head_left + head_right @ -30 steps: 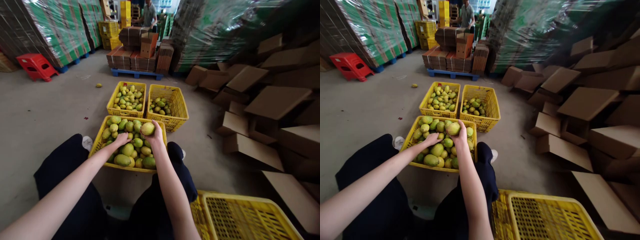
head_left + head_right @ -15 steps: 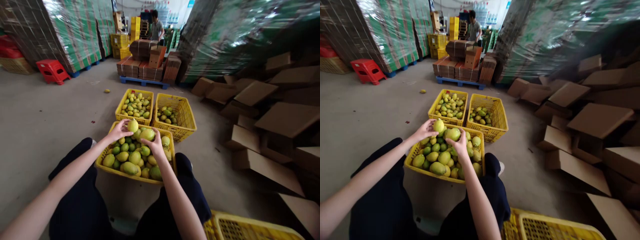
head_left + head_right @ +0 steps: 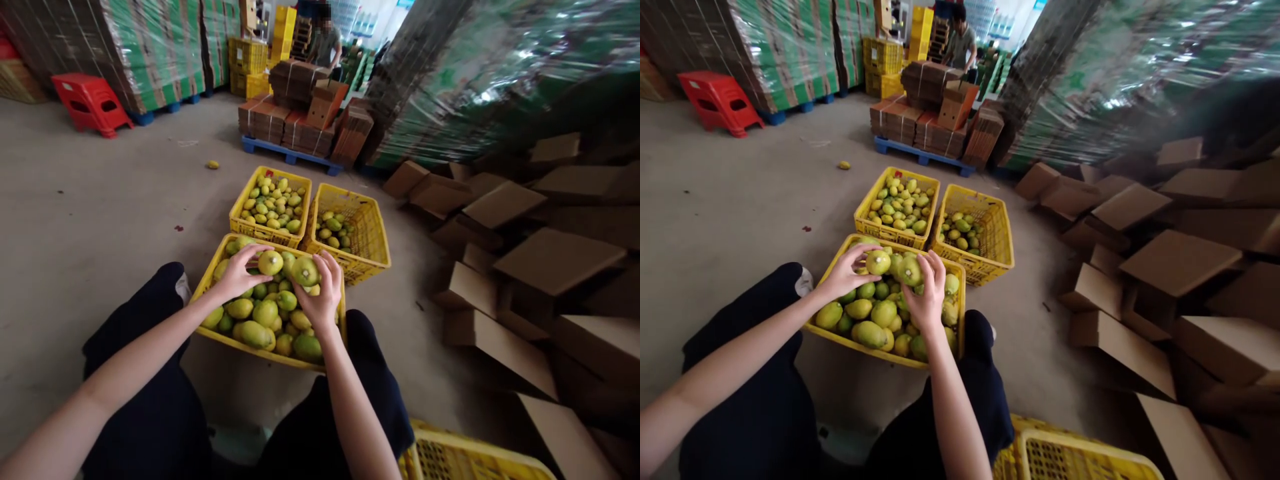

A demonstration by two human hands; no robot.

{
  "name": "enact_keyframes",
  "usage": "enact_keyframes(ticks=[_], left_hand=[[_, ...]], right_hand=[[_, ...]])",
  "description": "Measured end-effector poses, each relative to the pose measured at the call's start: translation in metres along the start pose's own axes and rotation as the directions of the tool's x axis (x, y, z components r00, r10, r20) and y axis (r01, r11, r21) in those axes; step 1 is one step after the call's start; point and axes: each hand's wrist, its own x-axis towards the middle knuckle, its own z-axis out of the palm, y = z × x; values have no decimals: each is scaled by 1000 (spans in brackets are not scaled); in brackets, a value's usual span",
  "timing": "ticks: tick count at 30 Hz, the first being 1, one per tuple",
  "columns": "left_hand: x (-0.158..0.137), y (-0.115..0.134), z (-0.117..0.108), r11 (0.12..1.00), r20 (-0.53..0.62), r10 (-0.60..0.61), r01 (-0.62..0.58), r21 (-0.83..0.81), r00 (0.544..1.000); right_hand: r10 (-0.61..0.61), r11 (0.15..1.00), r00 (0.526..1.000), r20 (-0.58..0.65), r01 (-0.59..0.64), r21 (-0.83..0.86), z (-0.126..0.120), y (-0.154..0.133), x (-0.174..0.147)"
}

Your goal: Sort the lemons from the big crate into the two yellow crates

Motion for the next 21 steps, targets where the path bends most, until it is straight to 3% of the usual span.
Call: enact_keyframes(ticks=[3, 7, 16, 19, 21], left_hand=[[-1, 14, 0, 990, 6, 95, -95, 109, 995], [3, 25, 6, 968, 71, 139, -151, 201, 988], [10, 23, 9, 971, 102, 173, -187, 150, 980], [11, 17, 8, 1000, 143, 14, -10, -27, 990], [12, 13, 9, 969, 194, -120, 157, -191, 974]], right_hand=[[17, 999, 1000, -8, -17, 34, -2, -6, -3], [138, 987, 990, -6, -137, 82, -2, -11, -4], [245, 953, 969, -8, -239, 185, -9, -22, 4], [426, 815, 899, 100, -430, 388, -12, -27, 8], [575, 622, 790, 213, -590, 515, -12, -27, 11]])
